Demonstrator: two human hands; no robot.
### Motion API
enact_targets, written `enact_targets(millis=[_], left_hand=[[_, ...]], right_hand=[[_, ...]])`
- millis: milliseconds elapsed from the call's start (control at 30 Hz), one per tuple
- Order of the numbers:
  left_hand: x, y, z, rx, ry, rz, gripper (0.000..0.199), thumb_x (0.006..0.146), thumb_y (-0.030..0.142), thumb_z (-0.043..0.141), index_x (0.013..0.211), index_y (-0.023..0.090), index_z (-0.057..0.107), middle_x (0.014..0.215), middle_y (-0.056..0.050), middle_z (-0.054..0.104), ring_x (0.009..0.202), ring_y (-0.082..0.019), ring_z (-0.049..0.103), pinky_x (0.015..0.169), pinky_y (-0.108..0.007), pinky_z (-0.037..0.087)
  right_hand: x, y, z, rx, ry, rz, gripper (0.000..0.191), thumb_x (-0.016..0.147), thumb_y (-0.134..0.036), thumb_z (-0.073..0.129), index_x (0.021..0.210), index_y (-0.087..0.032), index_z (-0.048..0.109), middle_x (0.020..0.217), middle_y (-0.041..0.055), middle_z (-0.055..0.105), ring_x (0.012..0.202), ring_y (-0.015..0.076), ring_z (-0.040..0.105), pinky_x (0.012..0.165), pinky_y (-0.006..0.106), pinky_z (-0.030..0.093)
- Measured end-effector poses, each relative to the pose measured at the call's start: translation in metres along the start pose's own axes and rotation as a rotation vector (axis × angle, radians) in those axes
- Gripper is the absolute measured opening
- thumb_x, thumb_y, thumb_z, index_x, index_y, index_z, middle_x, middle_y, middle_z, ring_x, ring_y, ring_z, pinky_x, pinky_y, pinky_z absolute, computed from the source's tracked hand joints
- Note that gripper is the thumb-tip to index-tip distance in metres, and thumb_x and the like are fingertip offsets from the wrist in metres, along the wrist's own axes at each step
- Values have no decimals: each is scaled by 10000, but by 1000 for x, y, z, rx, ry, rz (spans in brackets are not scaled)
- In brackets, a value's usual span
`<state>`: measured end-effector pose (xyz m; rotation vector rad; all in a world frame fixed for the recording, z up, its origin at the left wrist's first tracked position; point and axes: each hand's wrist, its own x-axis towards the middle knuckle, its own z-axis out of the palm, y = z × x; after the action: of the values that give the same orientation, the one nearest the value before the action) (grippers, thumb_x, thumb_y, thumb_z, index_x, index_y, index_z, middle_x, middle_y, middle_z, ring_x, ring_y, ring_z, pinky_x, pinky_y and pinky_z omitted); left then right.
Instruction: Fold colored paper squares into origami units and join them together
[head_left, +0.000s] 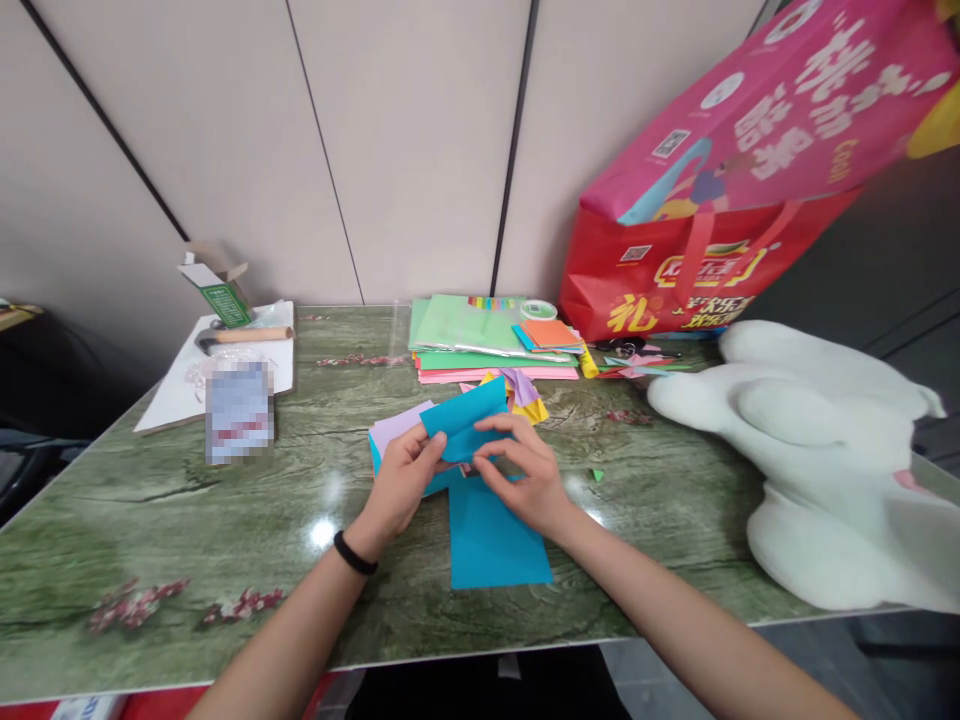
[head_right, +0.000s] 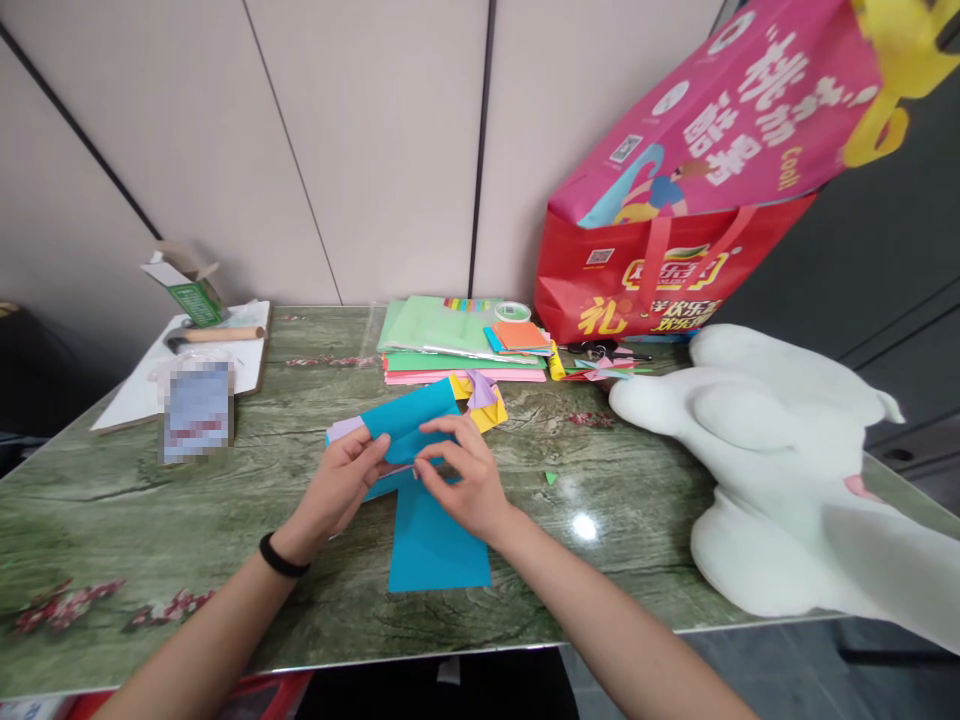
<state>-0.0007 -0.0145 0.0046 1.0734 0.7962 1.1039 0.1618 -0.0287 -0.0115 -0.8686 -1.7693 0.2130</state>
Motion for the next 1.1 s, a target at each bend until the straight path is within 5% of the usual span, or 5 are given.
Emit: enact_targets(millis=[200,500,1100], left_hand=[[0,-1,-1,45,-58,18,346,752,366,649,1026,154,648,1041,-86,686,952,-258,629,783,-389,527],[-3,3,1,84,0,6,472,609,253,779,1031,149,594,986,-84,702,844,-234,668,771,-378,543],[-1,-1,-3,76,89,15,736,643,269,753,1279,156,399,974,-100,716,798,-222,685,726,-357,560]], right_hand=[[-2,6,-1,-59,70,191,71,779,-235,616,732,-206,662,1298,86,442,1212,280,432,961,460,391],[-1,6,-1,9,68,336,107,786,-250,596,717,-197,658,873,57,571,832,190,565,747,323,478],[-2,4,-1,116,27,403,95,708,-281,688,763,-210,656,780,19,676,762,191,612,715,318,482]])
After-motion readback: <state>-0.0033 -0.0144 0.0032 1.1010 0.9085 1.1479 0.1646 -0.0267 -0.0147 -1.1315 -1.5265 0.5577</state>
